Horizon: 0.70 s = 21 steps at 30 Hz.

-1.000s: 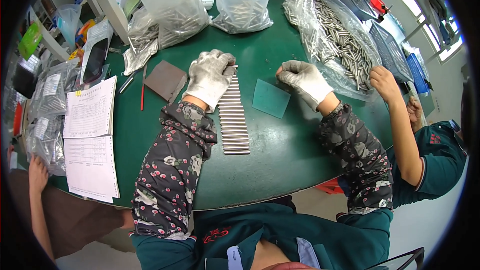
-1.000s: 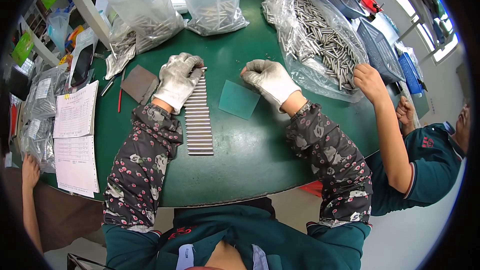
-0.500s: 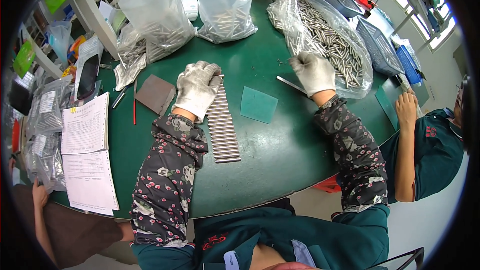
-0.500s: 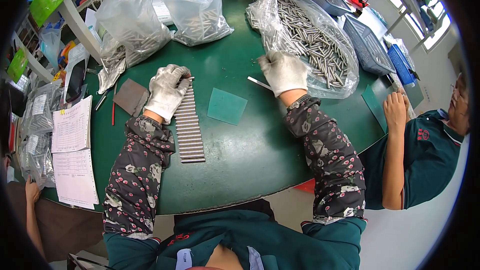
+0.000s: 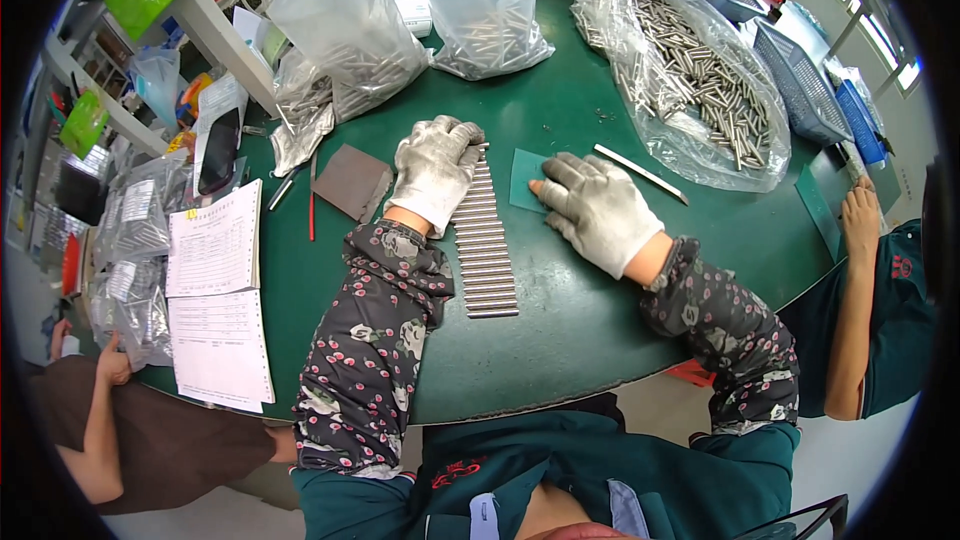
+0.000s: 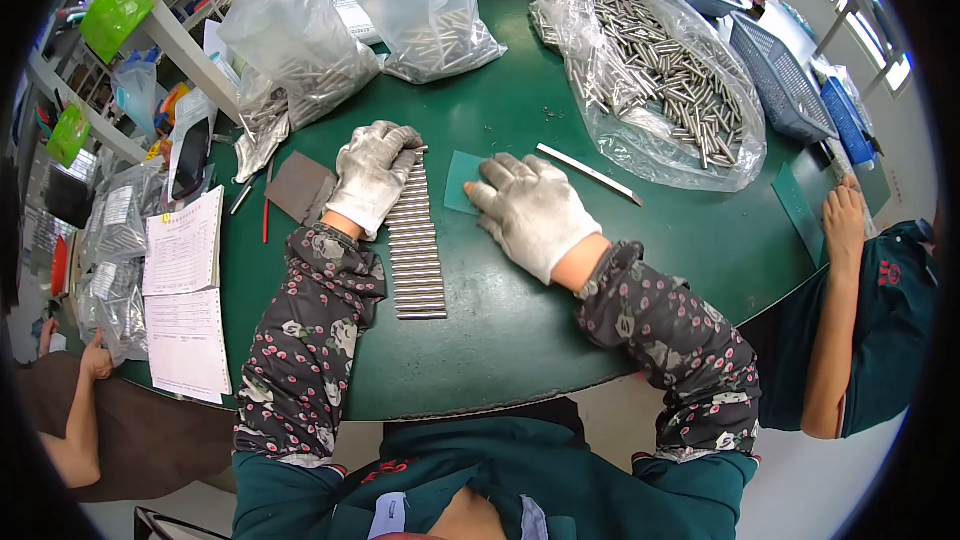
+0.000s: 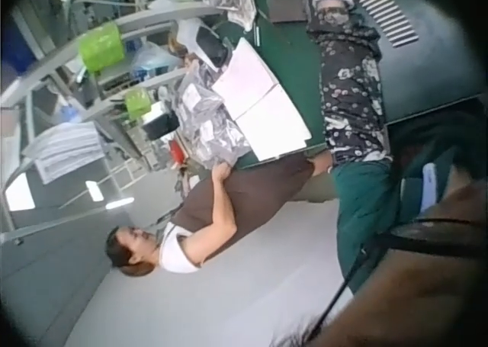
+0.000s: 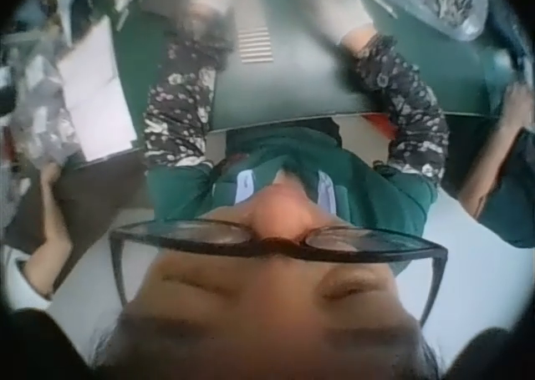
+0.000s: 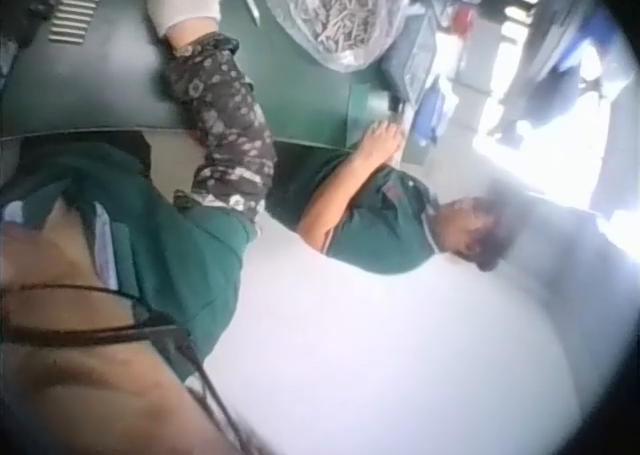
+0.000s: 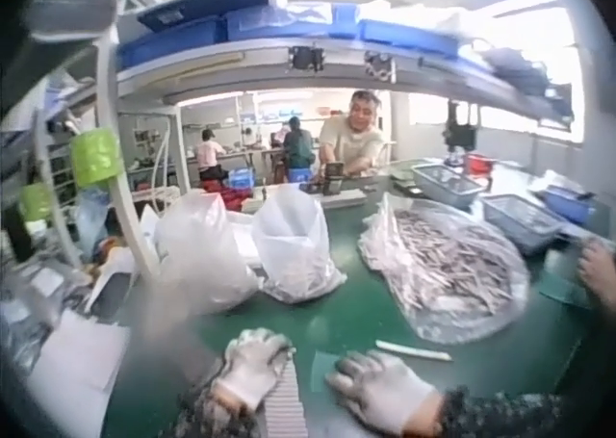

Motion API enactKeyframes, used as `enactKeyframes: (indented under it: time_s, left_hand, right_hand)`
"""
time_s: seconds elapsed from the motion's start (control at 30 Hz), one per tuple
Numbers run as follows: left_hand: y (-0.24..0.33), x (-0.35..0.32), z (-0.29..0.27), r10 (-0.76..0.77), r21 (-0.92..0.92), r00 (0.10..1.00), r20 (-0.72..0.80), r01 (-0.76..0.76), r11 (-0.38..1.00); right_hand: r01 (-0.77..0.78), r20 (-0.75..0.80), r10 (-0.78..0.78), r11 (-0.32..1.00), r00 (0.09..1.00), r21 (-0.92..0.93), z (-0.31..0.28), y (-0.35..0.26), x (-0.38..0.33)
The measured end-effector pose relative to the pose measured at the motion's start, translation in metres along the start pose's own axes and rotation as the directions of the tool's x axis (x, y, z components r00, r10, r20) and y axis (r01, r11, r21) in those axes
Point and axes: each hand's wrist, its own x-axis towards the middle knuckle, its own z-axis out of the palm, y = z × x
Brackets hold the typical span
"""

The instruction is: Inspecting and aligning small metal pins on a workbench for production quality control.

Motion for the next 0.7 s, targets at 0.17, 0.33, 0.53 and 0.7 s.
enactKeyframes:
  time_s: [0.17,0.33,0.53,0.7]
  left_hand:
    - [0.002,0.001,-0.007,0.064,-0.033,0.998,-0.018,-0.064,0.997]
    - [0.001,0.005,-0.011,0.092,-0.088,0.996,0.02,-0.09,0.992]
    - [0.0,0.009,-0.013,0.034,-0.085,0.997,0.067,-0.028,0.996]
    - [0.004,0.011,-0.017,0.016,-0.042,0.991,0.136,-0.01,0.999]
  right_hand:
    - [-0.03,0.0,0.03,0.999,1.0,-0.013,0.013,0.004,0.023]
    - [-0.023,-0.03,0.023,1.0,0.999,-0.003,0.02,0.007,0.029]
    - [-0.019,-0.078,0.023,0.998,0.997,0.06,0.021,0.006,0.024]
    - [-0.043,-0.029,0.047,0.993,0.998,0.107,0.014,0.004,0.023]
